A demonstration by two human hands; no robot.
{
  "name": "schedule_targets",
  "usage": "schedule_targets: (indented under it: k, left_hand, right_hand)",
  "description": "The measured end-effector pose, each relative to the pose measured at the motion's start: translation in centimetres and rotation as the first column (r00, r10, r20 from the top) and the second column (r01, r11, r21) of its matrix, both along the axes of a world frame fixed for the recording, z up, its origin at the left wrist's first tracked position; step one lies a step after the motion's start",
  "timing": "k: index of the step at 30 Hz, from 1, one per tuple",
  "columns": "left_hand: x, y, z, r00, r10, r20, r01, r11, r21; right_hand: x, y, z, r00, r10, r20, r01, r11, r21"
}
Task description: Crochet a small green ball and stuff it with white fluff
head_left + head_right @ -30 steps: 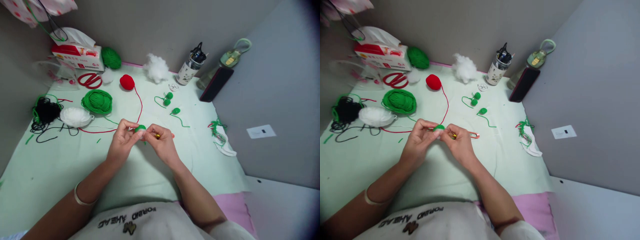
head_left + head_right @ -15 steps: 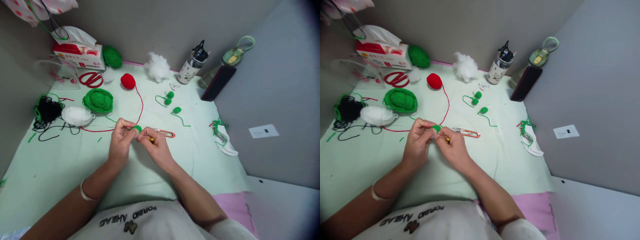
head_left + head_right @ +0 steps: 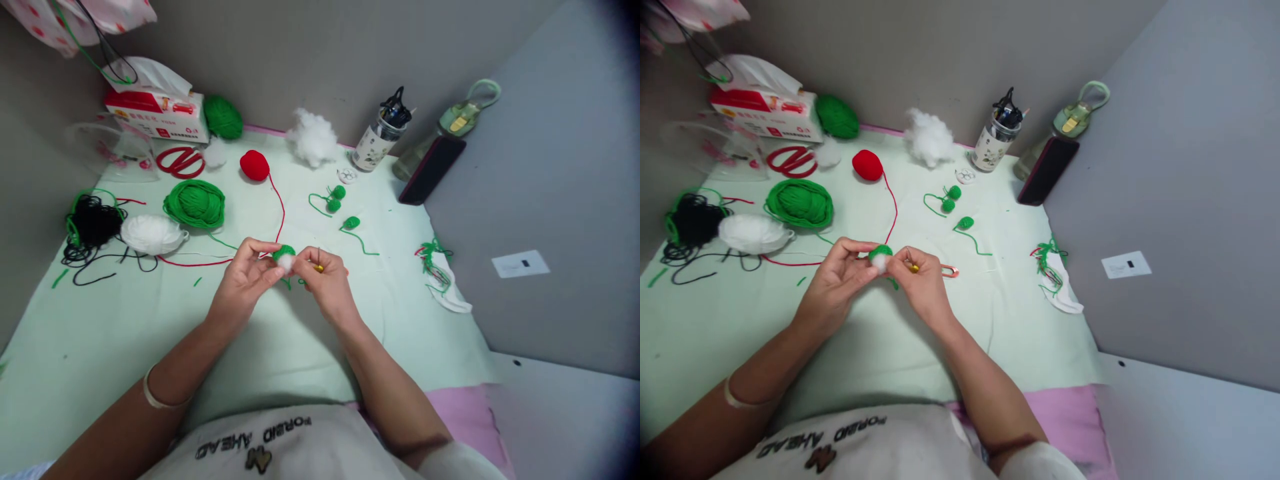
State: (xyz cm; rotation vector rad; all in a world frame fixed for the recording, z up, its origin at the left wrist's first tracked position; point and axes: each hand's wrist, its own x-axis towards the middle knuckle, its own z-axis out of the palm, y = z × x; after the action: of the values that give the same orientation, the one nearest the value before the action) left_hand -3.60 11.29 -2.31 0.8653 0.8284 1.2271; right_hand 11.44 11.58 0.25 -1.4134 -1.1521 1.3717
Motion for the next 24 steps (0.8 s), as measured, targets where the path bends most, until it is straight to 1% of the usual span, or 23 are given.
schedule_targets:
  k: [3,9,12,14,18,22,24]
  left_hand:
    - [0.13,0.08,-0.33,1.000,0.031,-0.001,-0.031,0.999,-0.020]
    - [0.33,0.19,-0.44,0.995,0.094,-0.016,-0.094,0.995,-0.026]
    - [0.30,0.26,-0.32,0.993,0.108,-0.039,-0.109,0.994,-0.027]
    - [0.24,0.21,-0.20,0.993,0.106,-0.053,-0.108,0.994,-0.032]
    - [0.02,-0.07,0.05,0.995,0.070,-0.068,-0.073,0.996,-0.044]
    - [-0.08,-0.09,0.16,0.999,-0.015,-0.035,0.013,0.999,-0.050]
    - [0.05,0.01,0.14,1.000,-0.010,0.014,0.011,0.998,-0.069]
  right_hand:
    - [-0.07,-0.11,-0.08,0.999,0.036,-0.008,-0.036,0.999,-0.010]
    - [-0.17,-0.42,0.02,0.986,0.154,0.058,-0.160,0.980,0.121]
    - [-0.13,-0.42,-0.16,0.982,0.176,0.070,-0.185,0.970,0.156]
    - [-0.09,-0.36,-0.34,0.983,0.173,0.067,-0.182,0.972,0.152]
    - [0.12,-0.20,-0.45,0.987,0.150,0.064,-0.156,0.983,0.102]
    - [0.30,-0.12,-0.43,0.997,0.068,-0.035,-0.066,0.996,0.059]
    - [0.23,-0.16,-0.55,0.993,0.059,-0.102,-0.055,0.998,0.038]
